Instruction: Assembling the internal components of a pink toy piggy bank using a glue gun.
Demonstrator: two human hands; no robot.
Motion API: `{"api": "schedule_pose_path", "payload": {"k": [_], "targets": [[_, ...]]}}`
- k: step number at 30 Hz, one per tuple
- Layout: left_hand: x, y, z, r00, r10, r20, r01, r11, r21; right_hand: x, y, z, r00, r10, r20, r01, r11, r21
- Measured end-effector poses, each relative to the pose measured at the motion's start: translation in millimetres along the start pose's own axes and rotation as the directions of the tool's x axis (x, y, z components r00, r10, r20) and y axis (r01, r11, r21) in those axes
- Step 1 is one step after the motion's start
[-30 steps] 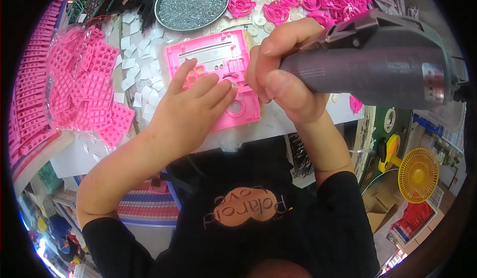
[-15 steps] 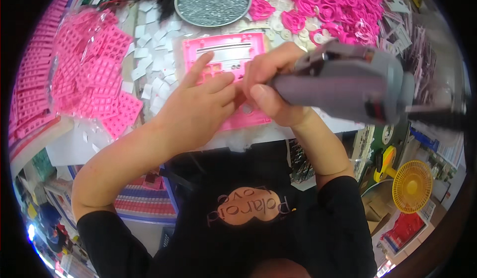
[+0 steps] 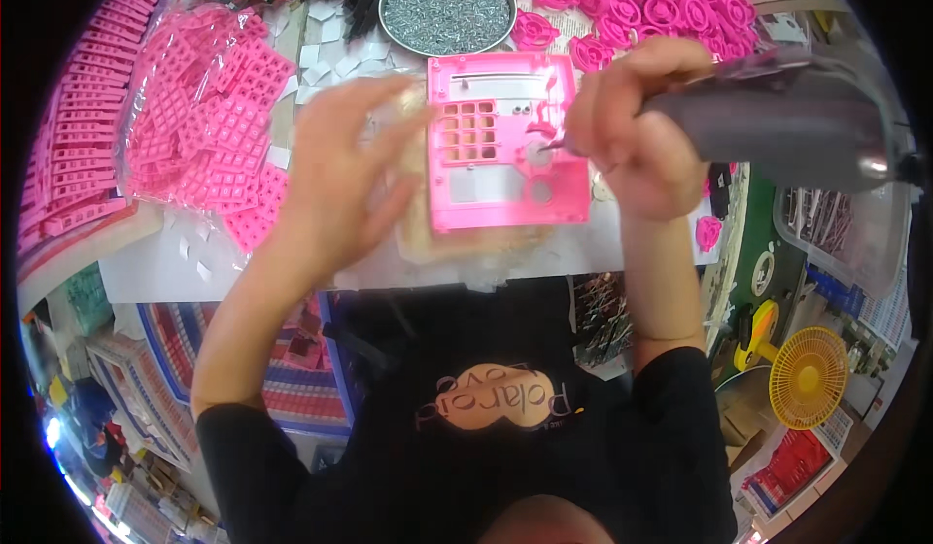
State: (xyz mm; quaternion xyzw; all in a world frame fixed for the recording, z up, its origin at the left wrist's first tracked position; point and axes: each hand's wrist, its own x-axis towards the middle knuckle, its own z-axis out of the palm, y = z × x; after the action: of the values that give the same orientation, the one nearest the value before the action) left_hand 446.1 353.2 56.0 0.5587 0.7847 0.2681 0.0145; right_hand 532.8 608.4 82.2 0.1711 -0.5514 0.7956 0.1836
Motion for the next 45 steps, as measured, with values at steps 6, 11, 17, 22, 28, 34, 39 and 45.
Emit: {"api": "schedule_pose_path", "payload": {"k": [6,11,17,22,28,34,39,45], "targets": [[-19,14,17,1.000,0.010,-0.029,-0.013,0.991,-0.131,1,7,-2,0.998,0.044,-0.046,-0.046,0.998,-0.038],[-14,32,44,0.993,0.072,0.098,-0.066,0.996,-0.061,3,5,-6,0.993,-0.094,-0.076,0.097,0.995,0.033],[-19,34,16,0.953,0.157,0.261,-0.169,0.985,0.024,1,-32,-34,0.988,-0.137,-0.070,0.133,0.990,-0.055],[-19,41,17,0.949,0.139,0.283,-0.159,0.986,0.049,5,-52,-41,0.960,-0.028,-0.279,-0.048,0.964,-0.262],[-24,34,25,0.960,0.091,0.267,-0.057,0.990,-0.132,-14,-35,-26,0.907,-0.351,-0.233,-0.021,0.515,-0.857],[-29,0,6,0.998,-0.039,0.050,0.058,0.885,-0.462,-68,5,21,0.931,0.354,0.088,0.046,0.126,-0.991],[-16,-89,-52,0.862,-0.405,-0.306,0.492,0.814,0.309,-72,15,31,0.827,0.552,0.109,0.120,0.015,-0.993],[-16,-97,-49,0.939,-0.233,-0.254,0.327,0.834,0.443,-72,17,26,0.849,0.515,0.121,0.083,0.095,-0.992]]}}
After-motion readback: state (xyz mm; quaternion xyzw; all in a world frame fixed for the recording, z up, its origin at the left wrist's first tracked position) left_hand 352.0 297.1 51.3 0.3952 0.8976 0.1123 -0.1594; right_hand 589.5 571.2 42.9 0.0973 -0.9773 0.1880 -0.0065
